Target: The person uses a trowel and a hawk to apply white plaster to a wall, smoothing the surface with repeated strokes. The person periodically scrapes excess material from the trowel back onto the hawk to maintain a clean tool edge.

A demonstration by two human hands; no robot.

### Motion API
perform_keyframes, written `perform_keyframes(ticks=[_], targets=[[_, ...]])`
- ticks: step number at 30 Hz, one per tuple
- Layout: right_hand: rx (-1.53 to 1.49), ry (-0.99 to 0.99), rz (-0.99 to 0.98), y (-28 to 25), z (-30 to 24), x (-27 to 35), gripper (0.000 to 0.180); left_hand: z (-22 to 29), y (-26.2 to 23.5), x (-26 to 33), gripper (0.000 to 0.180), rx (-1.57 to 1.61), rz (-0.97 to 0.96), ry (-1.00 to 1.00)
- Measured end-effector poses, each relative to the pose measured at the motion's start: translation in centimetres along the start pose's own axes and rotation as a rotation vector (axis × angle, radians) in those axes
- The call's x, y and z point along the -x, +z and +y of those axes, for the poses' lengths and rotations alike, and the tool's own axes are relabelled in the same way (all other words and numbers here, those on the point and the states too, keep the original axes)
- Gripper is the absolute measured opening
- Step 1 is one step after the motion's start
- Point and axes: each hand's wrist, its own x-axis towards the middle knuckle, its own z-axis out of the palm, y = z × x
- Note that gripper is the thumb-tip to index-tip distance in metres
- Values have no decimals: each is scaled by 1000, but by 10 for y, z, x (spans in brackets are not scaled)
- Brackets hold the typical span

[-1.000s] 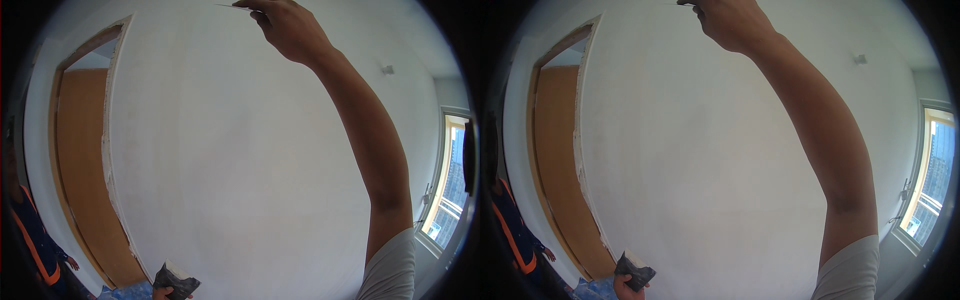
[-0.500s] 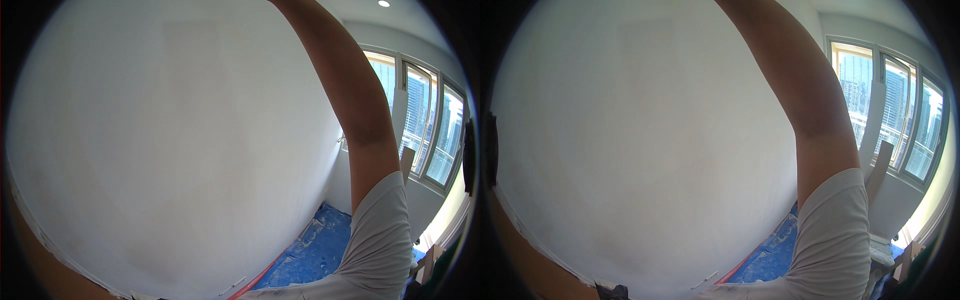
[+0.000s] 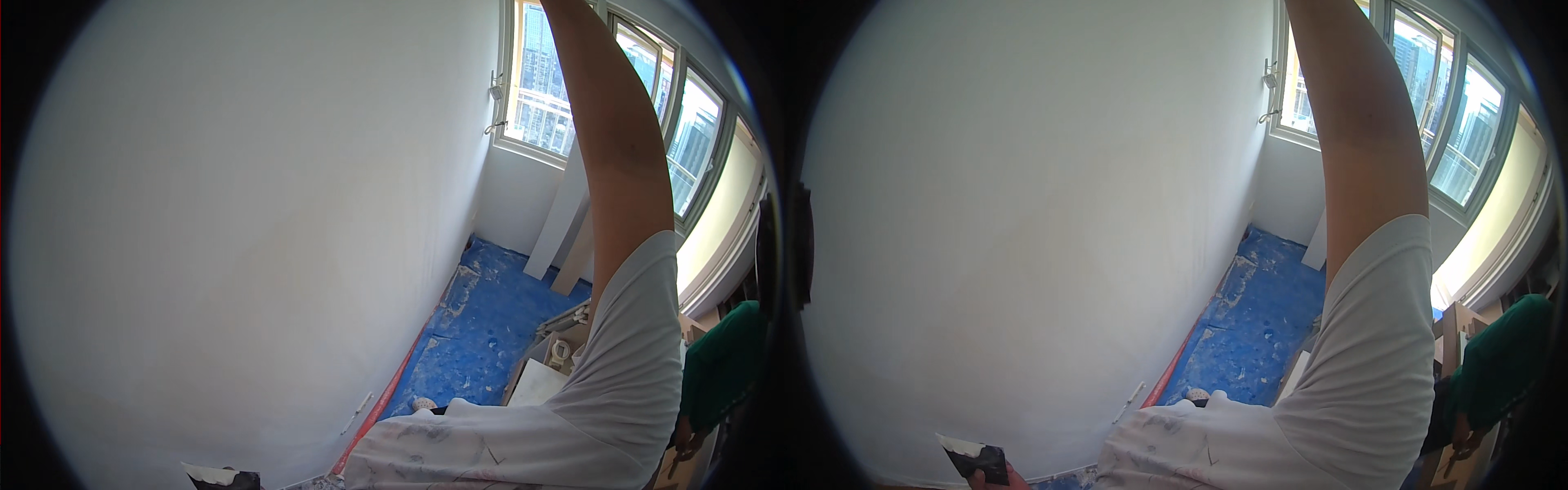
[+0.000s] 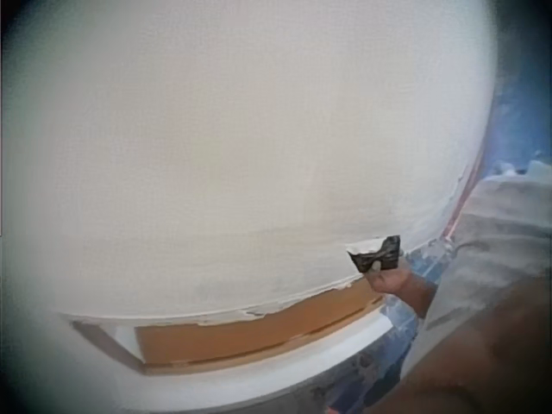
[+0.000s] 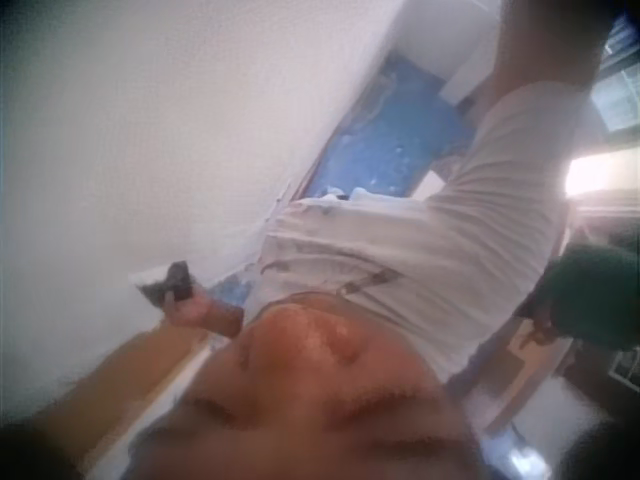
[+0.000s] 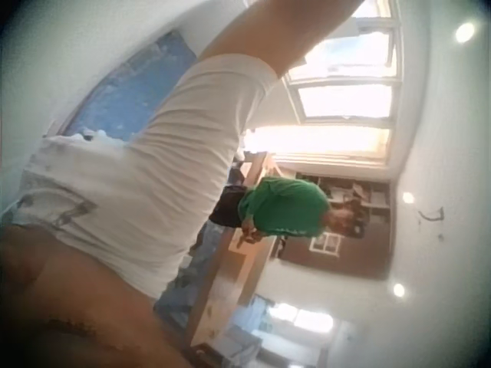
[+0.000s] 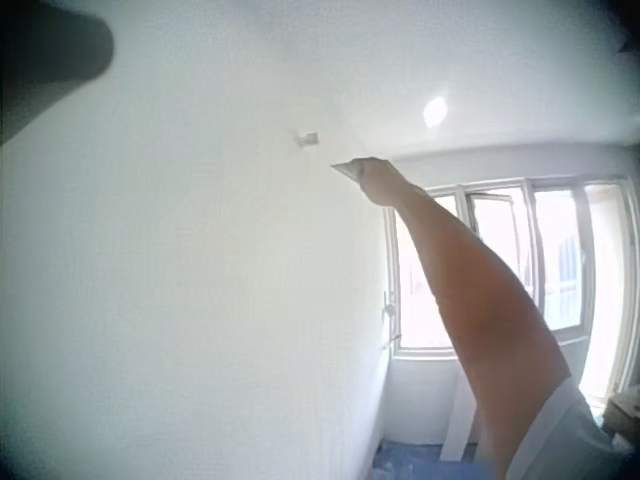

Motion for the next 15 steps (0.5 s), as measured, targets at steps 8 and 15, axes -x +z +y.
perform_keyframes(ticks=[8, 15], targets=[[-1389, 433, -439, 1, -154, 157, 49, -15, 60, 16, 59, -164, -243, 74], [-2492, 796, -783, -55, -329, 321, 45, -51, 178, -4, 56, -36, -600, 287]])
